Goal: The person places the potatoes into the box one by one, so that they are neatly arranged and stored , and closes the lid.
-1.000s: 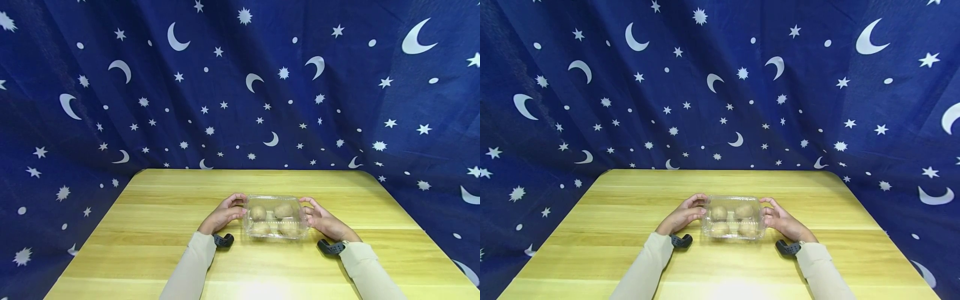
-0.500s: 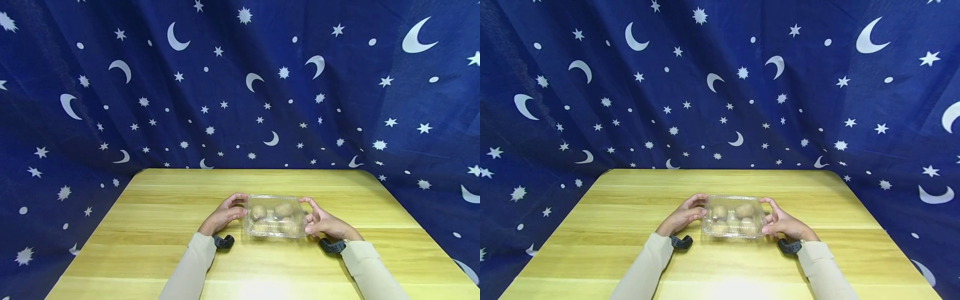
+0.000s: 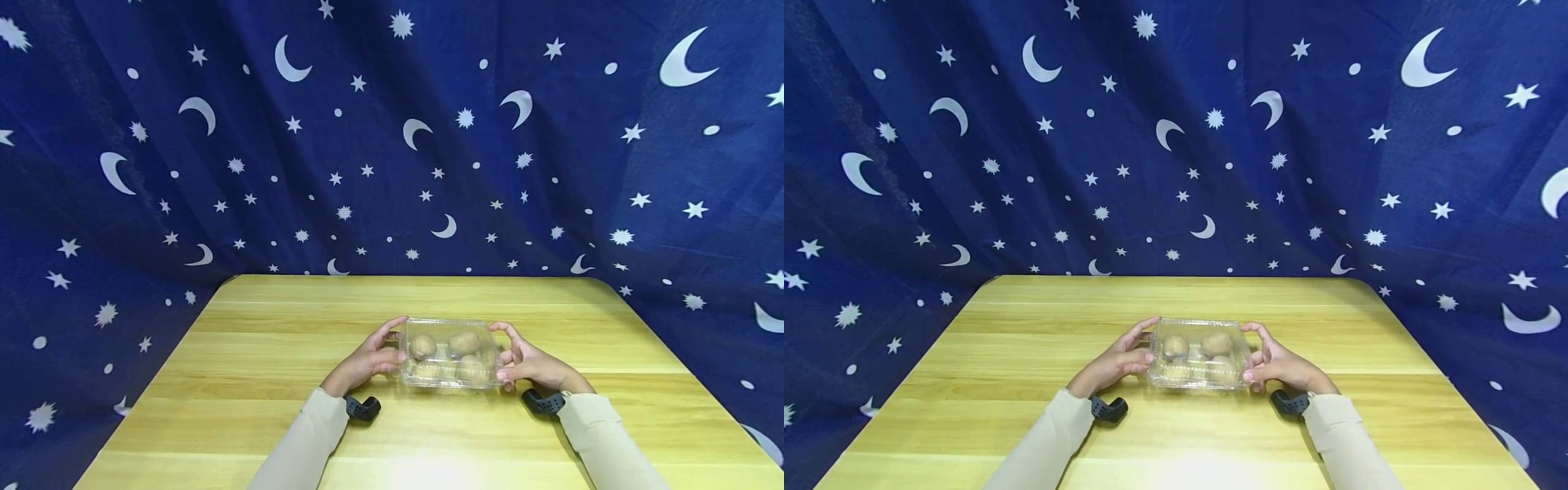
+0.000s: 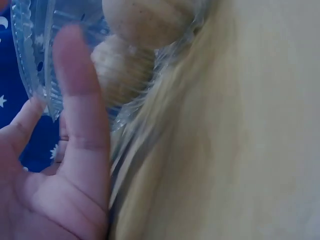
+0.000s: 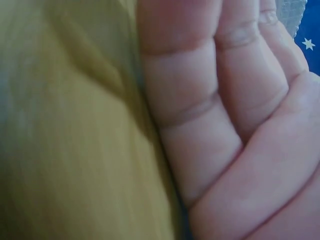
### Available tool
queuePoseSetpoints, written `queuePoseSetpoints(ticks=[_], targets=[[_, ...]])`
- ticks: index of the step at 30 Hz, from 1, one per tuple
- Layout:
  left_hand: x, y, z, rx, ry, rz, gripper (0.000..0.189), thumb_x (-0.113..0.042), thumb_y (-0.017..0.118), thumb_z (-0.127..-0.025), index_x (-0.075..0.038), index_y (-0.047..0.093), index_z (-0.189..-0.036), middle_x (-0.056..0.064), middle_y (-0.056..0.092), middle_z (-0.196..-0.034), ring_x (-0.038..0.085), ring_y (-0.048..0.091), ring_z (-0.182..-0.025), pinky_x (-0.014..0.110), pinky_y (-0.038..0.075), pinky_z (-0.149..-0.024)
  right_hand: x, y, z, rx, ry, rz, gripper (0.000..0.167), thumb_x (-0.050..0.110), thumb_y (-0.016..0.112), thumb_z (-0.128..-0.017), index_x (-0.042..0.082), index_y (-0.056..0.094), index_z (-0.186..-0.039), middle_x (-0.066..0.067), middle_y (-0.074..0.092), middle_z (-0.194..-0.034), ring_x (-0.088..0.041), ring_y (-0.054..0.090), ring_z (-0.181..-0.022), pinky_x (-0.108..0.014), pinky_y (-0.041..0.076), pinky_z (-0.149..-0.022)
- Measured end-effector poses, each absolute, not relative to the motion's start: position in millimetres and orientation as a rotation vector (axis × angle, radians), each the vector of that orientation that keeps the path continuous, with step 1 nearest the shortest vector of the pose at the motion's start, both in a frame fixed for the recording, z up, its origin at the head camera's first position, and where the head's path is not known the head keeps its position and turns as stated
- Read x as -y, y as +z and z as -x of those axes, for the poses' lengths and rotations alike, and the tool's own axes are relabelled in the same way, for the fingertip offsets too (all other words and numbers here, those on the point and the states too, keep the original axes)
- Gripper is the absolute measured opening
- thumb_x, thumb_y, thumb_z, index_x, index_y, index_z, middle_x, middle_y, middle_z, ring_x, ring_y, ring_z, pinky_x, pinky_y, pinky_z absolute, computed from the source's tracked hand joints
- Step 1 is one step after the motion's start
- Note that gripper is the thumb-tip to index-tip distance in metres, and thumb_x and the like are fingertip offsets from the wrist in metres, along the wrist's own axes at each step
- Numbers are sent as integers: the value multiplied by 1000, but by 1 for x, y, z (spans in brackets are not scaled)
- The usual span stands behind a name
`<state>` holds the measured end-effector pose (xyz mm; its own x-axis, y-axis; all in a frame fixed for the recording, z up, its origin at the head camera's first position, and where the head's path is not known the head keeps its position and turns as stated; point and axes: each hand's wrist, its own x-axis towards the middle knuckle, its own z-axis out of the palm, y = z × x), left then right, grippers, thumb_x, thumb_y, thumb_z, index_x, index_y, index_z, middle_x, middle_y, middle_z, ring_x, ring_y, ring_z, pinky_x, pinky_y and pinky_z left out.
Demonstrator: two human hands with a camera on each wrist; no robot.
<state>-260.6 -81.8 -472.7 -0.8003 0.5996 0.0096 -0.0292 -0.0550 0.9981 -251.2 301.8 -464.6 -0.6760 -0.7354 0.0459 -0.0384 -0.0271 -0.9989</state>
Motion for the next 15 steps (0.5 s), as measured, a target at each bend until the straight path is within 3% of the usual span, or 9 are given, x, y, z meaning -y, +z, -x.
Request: queuePoseSetpoints(ticks=[4,7,15], targets=[[83,-470,258,-1760,1849,-632,105,-6,75,-93,-20,12,-175,29,23,-163,14,64,-87,27,60,-78,-302,-464,250,-1750,-1752,795,76,-2,70,-97,27,20,-146,4,67,-84,-12,69,-73,-28,61,-67],[84,-468,258,-1757,1819,-640,111,-6,78,-90,-23,9,-175,25,33,-153,12,63,-82,28,61,-73,-302,-464,250,-1753,-1753,801,76,-1,70,-97,27,20,-146,4,68,-84,-12,70,-73,-28,61,-67],[85,-464,257,-1760,1731,-649,117,-3,77,-92,-29,-2,-175,4,63,-85,15,63,-65,27,57,-62,-301,-465,251,-1772,-1757,813,77,-1,72,-96,29,22,-147,1,72,-80,-11,71,-69,-27,61,-63]])
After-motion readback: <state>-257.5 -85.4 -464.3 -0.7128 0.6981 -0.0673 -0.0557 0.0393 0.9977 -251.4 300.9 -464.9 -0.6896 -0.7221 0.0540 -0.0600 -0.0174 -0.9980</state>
